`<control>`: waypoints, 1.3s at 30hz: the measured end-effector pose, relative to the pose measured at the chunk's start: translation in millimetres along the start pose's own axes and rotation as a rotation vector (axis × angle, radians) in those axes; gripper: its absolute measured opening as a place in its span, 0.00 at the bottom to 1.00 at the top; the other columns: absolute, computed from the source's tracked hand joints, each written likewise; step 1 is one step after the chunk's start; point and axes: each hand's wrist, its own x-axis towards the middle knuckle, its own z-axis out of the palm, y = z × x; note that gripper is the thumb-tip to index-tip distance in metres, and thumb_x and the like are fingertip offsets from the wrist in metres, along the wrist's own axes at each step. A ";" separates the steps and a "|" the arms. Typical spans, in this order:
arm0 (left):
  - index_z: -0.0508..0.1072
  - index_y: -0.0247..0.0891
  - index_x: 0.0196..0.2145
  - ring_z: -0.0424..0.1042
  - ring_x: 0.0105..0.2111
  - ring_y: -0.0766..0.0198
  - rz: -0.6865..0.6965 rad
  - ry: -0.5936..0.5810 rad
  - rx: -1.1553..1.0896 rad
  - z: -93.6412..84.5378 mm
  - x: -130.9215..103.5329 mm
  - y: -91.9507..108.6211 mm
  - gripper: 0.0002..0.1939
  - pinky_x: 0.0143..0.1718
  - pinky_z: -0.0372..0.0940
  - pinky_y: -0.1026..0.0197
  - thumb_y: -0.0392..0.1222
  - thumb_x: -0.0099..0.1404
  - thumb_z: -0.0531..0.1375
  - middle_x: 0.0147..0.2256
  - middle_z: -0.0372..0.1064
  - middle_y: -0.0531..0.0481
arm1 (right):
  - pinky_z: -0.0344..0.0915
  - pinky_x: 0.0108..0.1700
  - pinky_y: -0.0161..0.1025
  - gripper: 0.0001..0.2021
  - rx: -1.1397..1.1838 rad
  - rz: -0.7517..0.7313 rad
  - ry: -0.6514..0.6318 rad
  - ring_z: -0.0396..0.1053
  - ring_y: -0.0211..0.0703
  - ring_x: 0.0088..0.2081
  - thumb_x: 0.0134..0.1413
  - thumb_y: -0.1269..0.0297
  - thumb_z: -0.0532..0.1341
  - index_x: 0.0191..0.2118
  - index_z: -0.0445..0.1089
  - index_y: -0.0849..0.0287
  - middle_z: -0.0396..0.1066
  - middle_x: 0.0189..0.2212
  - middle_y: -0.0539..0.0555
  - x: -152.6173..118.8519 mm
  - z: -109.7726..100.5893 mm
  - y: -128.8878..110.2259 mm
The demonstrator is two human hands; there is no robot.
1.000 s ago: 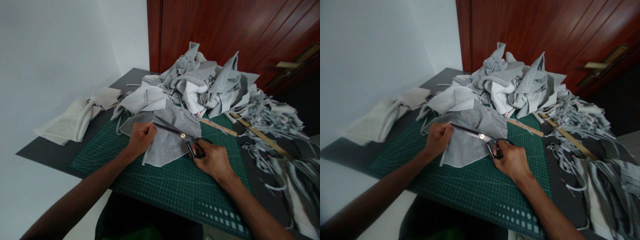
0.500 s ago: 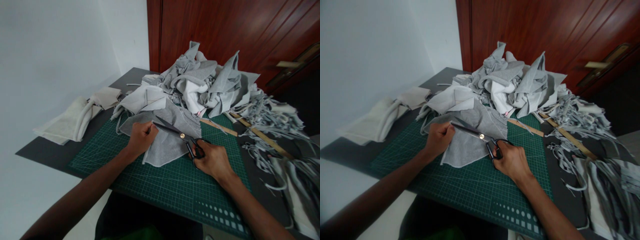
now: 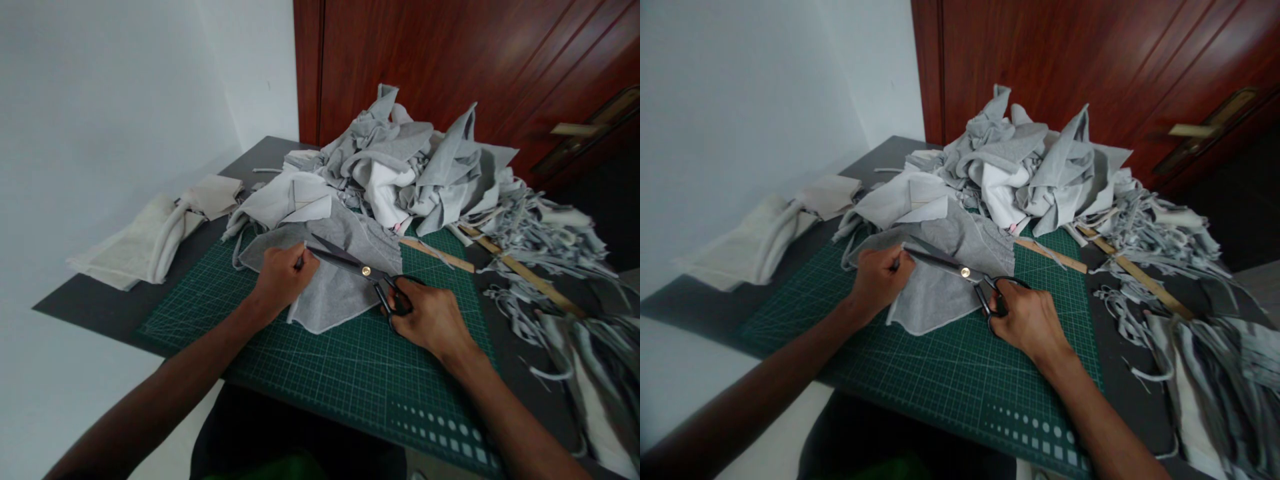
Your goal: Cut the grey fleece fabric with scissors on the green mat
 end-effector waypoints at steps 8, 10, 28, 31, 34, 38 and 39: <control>0.53 0.39 0.17 0.48 0.12 0.73 0.046 -0.005 0.041 0.2 -0.3 -1.9 0.17 0.18 0.41 0.63 0.33 0.60 0.54 0.12 0.44 0.61 | 0.51 0.27 0.36 0.02 0.016 0.000 -0.002 0.63 0.37 0.21 0.44 0.69 0.58 0.28 0.65 0.55 0.67 0.21 0.46 0.1 0.2 -0.6; 0.53 0.39 0.17 0.48 0.12 0.73 0.045 -0.002 0.032 0.9 -0.6 -1.8 0.16 0.18 0.41 0.63 0.33 0.59 0.54 0.13 0.44 0.61 | 0.51 0.27 0.36 0.03 0.025 0.005 -0.001 0.64 0.37 0.21 0.44 0.69 0.59 0.28 0.65 0.55 0.68 0.21 0.46 0.4 0.8 -0.9; 0.52 0.40 0.17 0.47 0.15 0.72 -0.301 -0.095 -0.380 0.3 0.1 5.1 0.20 0.17 0.42 0.64 0.39 0.65 0.50 0.14 0.44 0.59 | 0.55 0.27 0.35 0.03 0.161 0.107 -0.058 0.66 0.37 0.22 0.47 0.64 0.61 0.28 0.66 0.55 0.70 0.22 0.47 -1.7 13.6 -8.7; 0.52 0.40 0.16 0.48 0.15 0.72 -0.316 -0.085 -0.381 0.1 0.5 5.1 0.20 0.17 0.43 0.64 0.40 0.66 0.50 0.14 0.44 0.59 | 0.54 0.26 0.35 0.04 0.177 0.107 -0.064 0.66 0.37 0.22 0.47 0.64 0.61 0.27 0.65 0.55 0.70 0.21 0.46 -1.2 13.3 -9.9; 0.51 0.40 0.16 0.48 0.15 0.72 -0.302 -0.083 -0.363 0.0 0.1 3.9 0.20 0.17 0.43 0.63 0.39 0.65 0.50 0.14 0.44 0.59 | 0.55 0.27 0.34 0.03 0.180 0.105 -0.068 0.66 0.37 0.22 0.48 0.64 0.61 0.27 0.66 0.55 0.70 0.21 0.46 -1.3 13.3 -9.2; 0.52 0.40 0.16 0.47 0.14 0.72 -0.242 -0.081 -0.322 0.5 -1.3 1.6 0.20 0.18 0.43 0.63 0.37 0.65 0.50 0.14 0.44 0.59 | 0.55 0.28 0.35 0.02 0.147 0.083 -0.072 0.67 0.37 0.24 0.47 0.65 0.61 0.29 0.66 0.55 0.71 0.23 0.46 -1.4 11.8 -5.6; 0.51 0.40 0.16 0.47 0.14 0.72 -0.224 -0.076 -0.306 0.7 -1.6 1.0 0.20 0.18 0.43 0.63 0.37 0.66 0.50 0.14 0.43 0.59 | 0.54 0.28 0.35 0.02 0.131 0.075 -0.067 0.66 0.37 0.23 0.47 0.65 0.61 0.28 0.66 0.55 0.71 0.23 0.46 -1.2 11.0 -4.7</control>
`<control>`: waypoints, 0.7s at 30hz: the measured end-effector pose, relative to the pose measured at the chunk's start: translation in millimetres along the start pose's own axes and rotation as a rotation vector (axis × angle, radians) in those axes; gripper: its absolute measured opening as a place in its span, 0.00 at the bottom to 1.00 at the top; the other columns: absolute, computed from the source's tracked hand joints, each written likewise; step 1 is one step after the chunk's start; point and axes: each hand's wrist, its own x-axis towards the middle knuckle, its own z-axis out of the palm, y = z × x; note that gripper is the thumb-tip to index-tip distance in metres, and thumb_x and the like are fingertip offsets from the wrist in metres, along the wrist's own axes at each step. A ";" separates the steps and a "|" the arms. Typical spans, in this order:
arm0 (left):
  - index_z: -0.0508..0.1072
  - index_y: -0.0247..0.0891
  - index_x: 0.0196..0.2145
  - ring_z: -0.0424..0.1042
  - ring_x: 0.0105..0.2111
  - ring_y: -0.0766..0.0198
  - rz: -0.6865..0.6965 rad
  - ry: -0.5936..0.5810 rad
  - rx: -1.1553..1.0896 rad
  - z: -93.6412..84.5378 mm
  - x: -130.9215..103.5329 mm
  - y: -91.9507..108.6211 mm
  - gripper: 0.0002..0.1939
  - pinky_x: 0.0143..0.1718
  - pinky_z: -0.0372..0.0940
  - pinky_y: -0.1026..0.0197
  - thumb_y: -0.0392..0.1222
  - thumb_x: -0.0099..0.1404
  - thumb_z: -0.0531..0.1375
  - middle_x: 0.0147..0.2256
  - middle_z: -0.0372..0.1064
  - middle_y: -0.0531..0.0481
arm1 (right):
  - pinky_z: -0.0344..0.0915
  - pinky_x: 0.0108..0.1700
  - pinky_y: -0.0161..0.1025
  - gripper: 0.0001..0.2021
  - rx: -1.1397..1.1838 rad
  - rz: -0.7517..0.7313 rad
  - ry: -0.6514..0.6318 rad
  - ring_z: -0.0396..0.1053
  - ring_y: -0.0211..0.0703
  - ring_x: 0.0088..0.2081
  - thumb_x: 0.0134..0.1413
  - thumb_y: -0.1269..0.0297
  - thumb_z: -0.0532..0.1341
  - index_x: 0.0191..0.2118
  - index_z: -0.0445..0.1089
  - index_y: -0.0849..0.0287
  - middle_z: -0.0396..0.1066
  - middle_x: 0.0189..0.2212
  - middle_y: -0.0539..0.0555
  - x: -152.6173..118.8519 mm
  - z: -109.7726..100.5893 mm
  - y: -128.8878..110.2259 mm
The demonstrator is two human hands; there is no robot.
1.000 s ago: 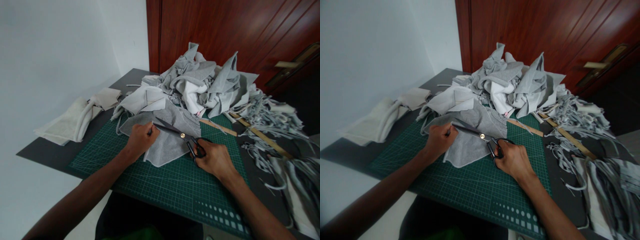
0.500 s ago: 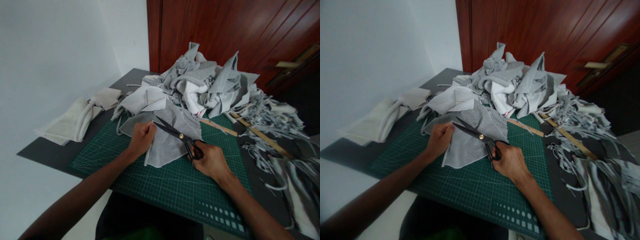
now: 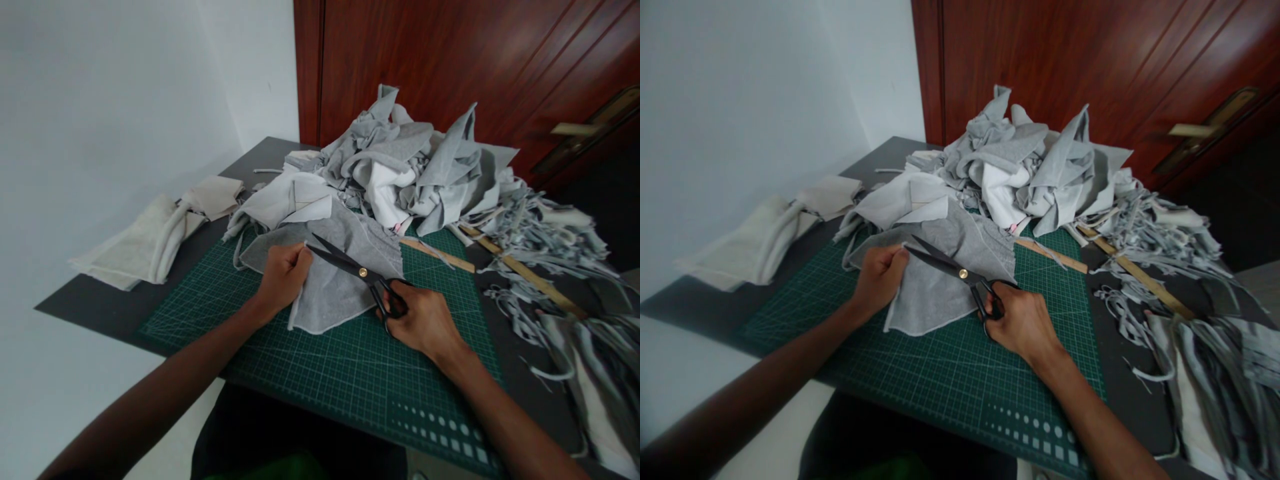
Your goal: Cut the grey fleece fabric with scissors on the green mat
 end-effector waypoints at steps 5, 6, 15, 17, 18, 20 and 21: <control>0.52 0.39 0.17 0.48 0.14 0.73 0.101 0.016 0.107 0.1 0.4 -3.3 0.21 0.19 0.43 0.63 0.36 0.66 0.51 0.14 0.44 0.60 | 0.51 0.27 0.36 0.03 -0.090 -0.028 0.041 0.64 0.37 0.22 0.46 0.66 0.60 0.27 0.64 0.55 0.67 0.21 0.46 0.8 -4.7 1.2; 0.52 0.39 0.17 0.49 0.14 0.73 0.124 0.017 0.132 0.0 0.6 -4.1 0.20 0.19 0.43 0.63 0.36 0.66 0.52 0.14 0.44 0.60 | 0.50 0.27 0.36 0.03 -0.102 -0.030 0.044 0.64 0.37 0.22 0.47 0.66 0.60 0.27 0.64 0.55 0.67 0.21 0.46 0.7 -5.2 1.0; 0.52 0.39 0.18 0.49 0.12 0.74 0.255 0.014 0.280 0.1 1.9 -10.6 0.19 0.18 0.43 0.63 0.33 0.64 0.53 0.13 0.44 0.62 | 0.48 0.27 0.37 0.01 -0.151 -0.022 0.076 0.63 0.37 0.22 0.46 0.67 0.58 0.27 0.64 0.55 0.67 0.20 0.47 -1.2 -3.8 -1.4; 0.53 0.39 0.18 0.49 0.12 0.74 0.257 0.012 0.291 -0.1 2.2 -10.5 0.18 0.19 0.43 0.63 0.33 0.64 0.54 0.13 0.45 0.61 | 0.48 0.27 0.37 0.01 -0.142 -0.017 0.070 0.64 0.38 0.22 0.45 0.68 0.58 0.28 0.65 0.55 0.67 0.21 0.47 -1.3 -3.1 -2.5; 0.54 0.39 0.18 0.50 0.12 0.74 0.248 0.008 0.285 -0.2 2.3 -10.1 0.18 0.19 0.43 0.63 0.33 0.64 0.54 0.13 0.45 0.61 | 0.49 0.28 0.37 0.02 -0.128 -0.013 0.060 0.64 0.38 0.22 0.44 0.68 0.59 0.28 0.65 0.55 0.68 0.21 0.47 -1.4 -2.6 -3.3; 0.54 0.39 0.18 0.50 0.13 0.73 0.207 -0.001 0.246 -0.4 2.3 -8.5 0.18 0.19 0.43 0.63 0.34 0.64 0.53 0.13 0.45 0.61 | 0.51 0.28 0.37 0.02 -0.087 0.003 0.026 0.65 0.38 0.22 0.44 0.67 0.59 0.28 0.65 0.55 0.68 0.21 0.47 -1.5 -0.9 -5.2; 0.53 0.39 0.18 0.50 0.13 0.73 0.175 -0.005 0.213 -0.4 2.3 -7.3 0.18 0.18 0.44 0.63 0.35 0.64 0.53 0.13 0.45 0.61 | 0.51 0.28 0.37 0.02 -0.064 0.017 0.009 0.65 0.39 0.23 0.45 0.66 0.60 0.28 0.65 0.55 0.69 0.21 0.47 -1.6 0.3 -6.1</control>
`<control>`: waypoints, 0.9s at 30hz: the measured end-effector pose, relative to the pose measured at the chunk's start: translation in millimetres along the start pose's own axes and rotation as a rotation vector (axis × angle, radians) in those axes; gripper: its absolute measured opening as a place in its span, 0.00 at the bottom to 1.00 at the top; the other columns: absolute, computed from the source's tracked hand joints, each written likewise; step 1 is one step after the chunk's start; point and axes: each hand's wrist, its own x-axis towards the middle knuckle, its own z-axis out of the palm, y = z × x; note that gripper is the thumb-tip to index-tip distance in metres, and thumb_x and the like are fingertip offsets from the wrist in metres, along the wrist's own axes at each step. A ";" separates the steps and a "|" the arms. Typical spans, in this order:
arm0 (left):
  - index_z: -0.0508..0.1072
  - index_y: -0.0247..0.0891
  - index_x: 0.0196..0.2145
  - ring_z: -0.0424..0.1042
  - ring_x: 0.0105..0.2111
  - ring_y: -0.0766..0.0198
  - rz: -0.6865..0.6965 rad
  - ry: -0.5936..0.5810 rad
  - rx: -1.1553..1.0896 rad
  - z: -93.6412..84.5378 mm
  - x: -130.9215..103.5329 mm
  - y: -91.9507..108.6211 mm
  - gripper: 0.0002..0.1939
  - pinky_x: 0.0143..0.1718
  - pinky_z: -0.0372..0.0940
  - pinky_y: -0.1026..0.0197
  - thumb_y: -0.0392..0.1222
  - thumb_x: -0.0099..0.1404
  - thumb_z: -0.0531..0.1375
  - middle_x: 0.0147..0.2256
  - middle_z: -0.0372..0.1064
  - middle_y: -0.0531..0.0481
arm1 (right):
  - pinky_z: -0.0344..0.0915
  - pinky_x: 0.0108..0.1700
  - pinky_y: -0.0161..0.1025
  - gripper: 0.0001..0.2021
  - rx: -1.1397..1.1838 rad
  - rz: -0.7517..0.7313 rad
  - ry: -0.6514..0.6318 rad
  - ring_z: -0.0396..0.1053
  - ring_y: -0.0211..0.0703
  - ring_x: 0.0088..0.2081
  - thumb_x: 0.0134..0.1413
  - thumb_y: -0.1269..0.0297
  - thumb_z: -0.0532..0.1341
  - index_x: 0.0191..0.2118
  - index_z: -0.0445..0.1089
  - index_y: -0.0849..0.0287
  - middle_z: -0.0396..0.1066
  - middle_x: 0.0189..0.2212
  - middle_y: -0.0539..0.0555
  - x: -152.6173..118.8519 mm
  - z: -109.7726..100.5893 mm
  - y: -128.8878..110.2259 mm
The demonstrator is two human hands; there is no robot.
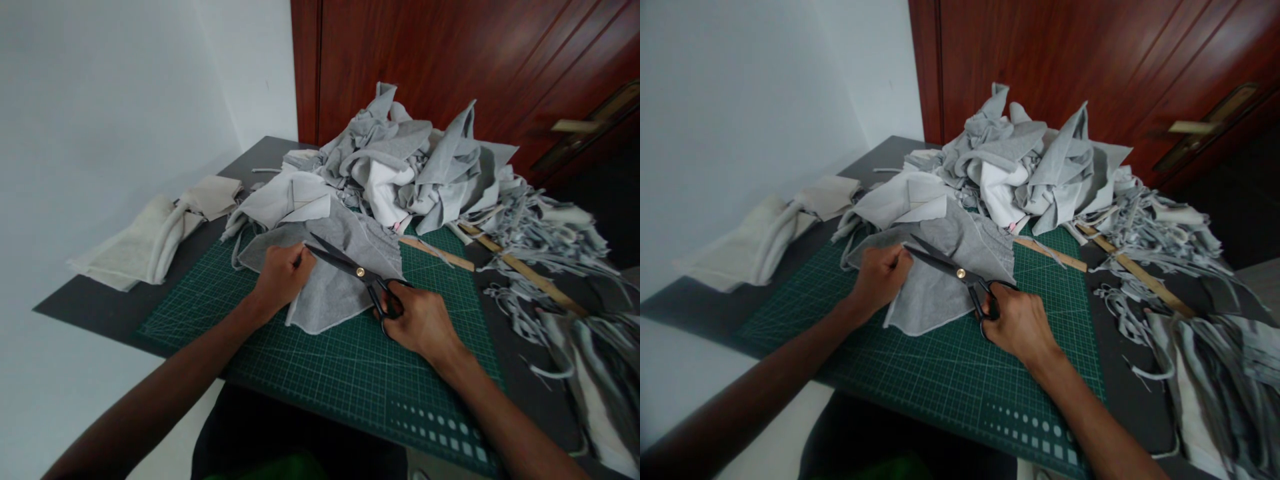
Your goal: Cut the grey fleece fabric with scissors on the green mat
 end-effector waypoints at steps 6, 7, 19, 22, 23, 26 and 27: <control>0.52 0.40 0.17 0.48 0.15 0.72 -0.212 -0.035 -0.226 -0.8 0.8 7.9 0.19 0.17 0.43 0.63 0.37 0.65 0.50 0.14 0.44 0.59 | 0.53 0.27 0.35 0.04 0.121 0.062 -0.078 0.66 0.38 0.22 0.49 0.62 0.60 0.29 0.66 0.55 0.70 0.21 0.48 -0.7 7.3 -2.7; 0.52 0.40 0.17 0.47 0.15 0.71 -0.236 -0.038 -0.246 -0.8 0.9 8.6 0.19 0.17 0.43 0.63 0.37 0.65 0.50 0.14 0.44 0.59 | 0.53 0.27 0.35 0.04 0.126 0.058 -0.085 0.66 0.38 0.22 0.50 0.62 0.60 0.29 0.67 0.56 0.70 0.21 0.48 -0.7 7.8 -2.5; 0.52 0.40 0.16 0.48 0.15 0.72 -0.253 -0.007 -0.264 -1.4 0.6 8.0 0.20 0.17 0.44 0.63 0.36 0.65 0.50 0.14 0.44 0.59 | 0.52 0.26 0.35 0.03 0.114 -0.003 -0.108 0.65 0.37 0.21 0.49 0.69 0.56 0.28 0.65 0.56 0.69 0.20 0.48 -1.2 6.8 -0.3; 0.51 0.41 0.16 0.48 0.15 0.71 -0.249 -0.010 -0.261 -1.6 0.8 9.0 0.19 0.17 0.43 0.62 0.36 0.64 0.50 0.14 0.44 0.58 | 0.52 0.27 0.34 0.03 0.117 -0.036 -0.116 0.63 0.36 0.20 0.49 0.70 0.56 0.28 0.66 0.57 0.68 0.20 0.48 -1.1 6.0 1.4; 0.51 0.41 0.16 0.48 0.15 0.71 -0.249 -0.015 -0.263 -1.5 0.9 9.1 0.19 0.17 0.43 0.62 0.36 0.64 0.50 0.14 0.44 0.58 | 0.52 0.27 0.35 0.03 0.112 -0.044 -0.113 0.63 0.36 0.20 0.49 0.70 0.56 0.28 0.66 0.57 0.68 0.20 0.48 -1.1 5.8 1.6; 0.51 0.41 0.16 0.47 0.15 0.72 -0.236 -0.021 -0.265 -0.9 0.6 8.9 0.19 0.17 0.42 0.63 0.37 0.64 0.50 0.14 0.43 0.59 | 0.52 0.27 0.35 0.04 0.098 -0.058 -0.097 0.64 0.37 0.21 0.49 0.71 0.56 0.28 0.66 0.57 0.68 0.19 0.48 -1.1 5.8 1.2; 0.51 0.41 0.16 0.47 0.15 0.72 -0.231 -0.021 -0.262 -0.7 0.5 8.8 0.19 0.17 0.42 0.63 0.37 0.64 0.50 0.14 0.43 0.59 | 0.52 0.27 0.35 0.04 0.098 -0.054 -0.093 0.64 0.37 0.21 0.49 0.71 0.56 0.28 0.67 0.57 0.68 0.19 0.48 -1.1 6.0 0.9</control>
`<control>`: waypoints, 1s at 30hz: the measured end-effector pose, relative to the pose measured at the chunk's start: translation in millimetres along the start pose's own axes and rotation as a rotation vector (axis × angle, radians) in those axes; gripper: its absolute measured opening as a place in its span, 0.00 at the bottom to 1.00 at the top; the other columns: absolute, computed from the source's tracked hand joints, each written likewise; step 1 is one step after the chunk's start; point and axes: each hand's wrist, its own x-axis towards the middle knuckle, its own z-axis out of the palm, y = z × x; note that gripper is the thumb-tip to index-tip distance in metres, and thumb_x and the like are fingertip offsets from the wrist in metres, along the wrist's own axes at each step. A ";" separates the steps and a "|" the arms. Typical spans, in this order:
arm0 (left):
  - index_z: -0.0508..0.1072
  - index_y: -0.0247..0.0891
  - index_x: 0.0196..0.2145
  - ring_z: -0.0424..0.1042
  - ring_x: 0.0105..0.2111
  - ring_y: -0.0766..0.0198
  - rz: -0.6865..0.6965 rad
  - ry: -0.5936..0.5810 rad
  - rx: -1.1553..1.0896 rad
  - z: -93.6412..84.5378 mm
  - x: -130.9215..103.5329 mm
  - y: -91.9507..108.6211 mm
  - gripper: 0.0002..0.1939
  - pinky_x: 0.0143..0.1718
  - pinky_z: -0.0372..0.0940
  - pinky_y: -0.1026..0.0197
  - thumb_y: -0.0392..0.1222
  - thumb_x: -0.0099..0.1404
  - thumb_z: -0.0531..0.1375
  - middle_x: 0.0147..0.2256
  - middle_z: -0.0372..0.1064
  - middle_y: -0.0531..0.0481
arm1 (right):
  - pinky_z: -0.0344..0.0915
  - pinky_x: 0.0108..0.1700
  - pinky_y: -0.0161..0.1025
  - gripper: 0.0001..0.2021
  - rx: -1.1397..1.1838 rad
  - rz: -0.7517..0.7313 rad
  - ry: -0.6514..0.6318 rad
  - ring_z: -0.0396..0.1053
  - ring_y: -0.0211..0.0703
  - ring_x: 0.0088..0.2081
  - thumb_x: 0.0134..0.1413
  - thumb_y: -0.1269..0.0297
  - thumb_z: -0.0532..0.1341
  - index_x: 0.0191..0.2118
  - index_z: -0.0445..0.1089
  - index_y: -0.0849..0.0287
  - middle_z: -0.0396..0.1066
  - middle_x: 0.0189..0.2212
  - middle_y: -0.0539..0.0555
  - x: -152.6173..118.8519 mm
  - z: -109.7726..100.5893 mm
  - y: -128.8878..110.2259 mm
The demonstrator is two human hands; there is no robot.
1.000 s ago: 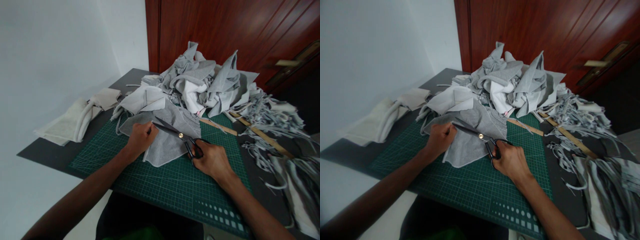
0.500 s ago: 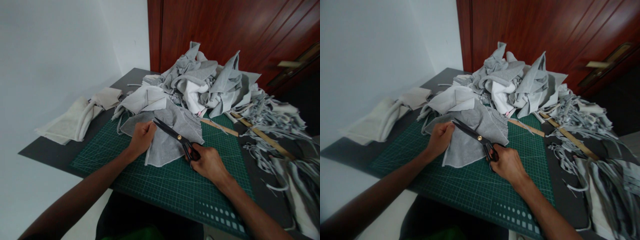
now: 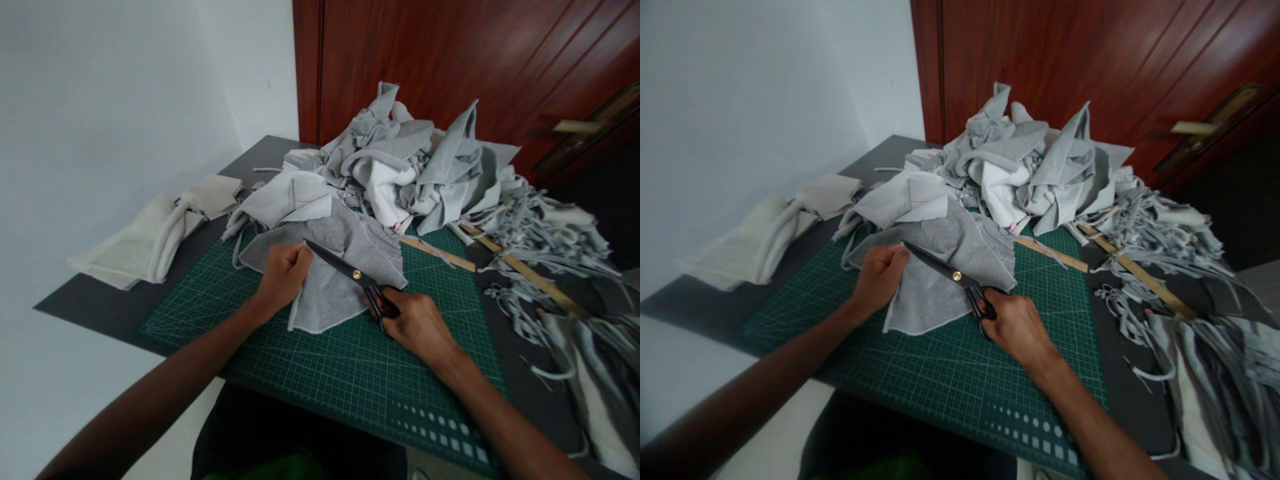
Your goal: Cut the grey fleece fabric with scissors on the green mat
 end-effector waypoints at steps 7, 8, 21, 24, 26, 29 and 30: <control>0.50 0.40 0.16 0.47 0.15 0.72 -0.018 0.009 0.019 -0.7 0.0 0.9 0.20 0.17 0.42 0.63 0.38 0.64 0.51 0.14 0.43 0.59 | 0.54 0.26 0.34 0.03 0.047 0.057 0.054 0.64 0.36 0.20 0.50 0.67 0.58 0.27 0.67 0.56 0.69 0.20 0.48 0.8 -1.8 3.5; 0.50 0.40 0.16 0.47 0.14 0.72 -0.009 0.017 0.024 -0.9 0.3 0.9 0.20 0.17 0.42 0.63 0.38 0.64 0.51 0.14 0.43 0.59 | 0.54 0.26 0.34 0.03 0.042 0.055 0.063 0.64 0.36 0.20 0.50 0.66 0.59 0.27 0.67 0.56 0.70 0.20 0.48 0.9 -2.6 4.2; 0.51 0.39 0.16 0.47 0.14 0.72 0.097 0.052 0.100 -4.4 1.9 0.1 0.21 0.18 0.42 0.62 0.37 0.66 0.51 0.14 0.43 0.59 | 0.53 0.26 0.34 0.07 0.021 0.004 0.043 0.63 0.35 0.20 0.52 0.65 0.58 0.25 0.64 0.56 0.69 0.20 0.48 1.1 -7.5 4.2; 0.52 0.39 0.16 0.47 0.14 0.72 0.111 0.038 0.098 -4.1 2.1 -0.3 0.21 0.17 0.42 0.63 0.38 0.66 0.51 0.13 0.44 0.59 | 0.53 0.26 0.34 0.07 0.051 -0.007 0.029 0.63 0.35 0.21 0.52 0.66 0.58 0.25 0.64 0.56 0.69 0.20 0.47 1.5 -7.3 4.5; 0.53 0.40 0.16 0.49 0.14 0.72 0.125 0.018 0.103 -4.2 2.1 -0.9 0.19 0.17 0.43 0.63 0.37 0.64 0.51 0.13 0.45 0.59 | 0.53 0.26 0.34 0.07 0.051 -0.008 0.027 0.63 0.35 0.20 0.52 0.65 0.58 0.25 0.64 0.56 0.69 0.20 0.47 1.6 -7.2 4.5; 0.55 0.39 0.17 0.51 0.14 0.72 0.149 -0.007 0.115 -4.6 2.1 -1.4 0.17 0.18 0.45 0.63 0.35 0.62 0.52 0.13 0.48 0.59 | 0.54 0.26 0.34 0.06 0.043 -0.006 0.022 0.63 0.35 0.20 0.52 0.65 0.59 0.26 0.65 0.56 0.69 0.20 0.47 1.5 -7.2 4.6; 0.55 0.39 0.17 0.52 0.14 0.72 0.156 -0.009 0.116 -4.7 2.0 -1.4 0.16 0.18 0.46 0.63 0.34 0.62 0.51 0.13 0.48 0.59 | 0.54 0.26 0.33 0.05 0.043 -0.007 0.020 0.63 0.35 0.21 0.52 0.65 0.59 0.26 0.65 0.56 0.69 0.20 0.47 1.4 -7.2 4.6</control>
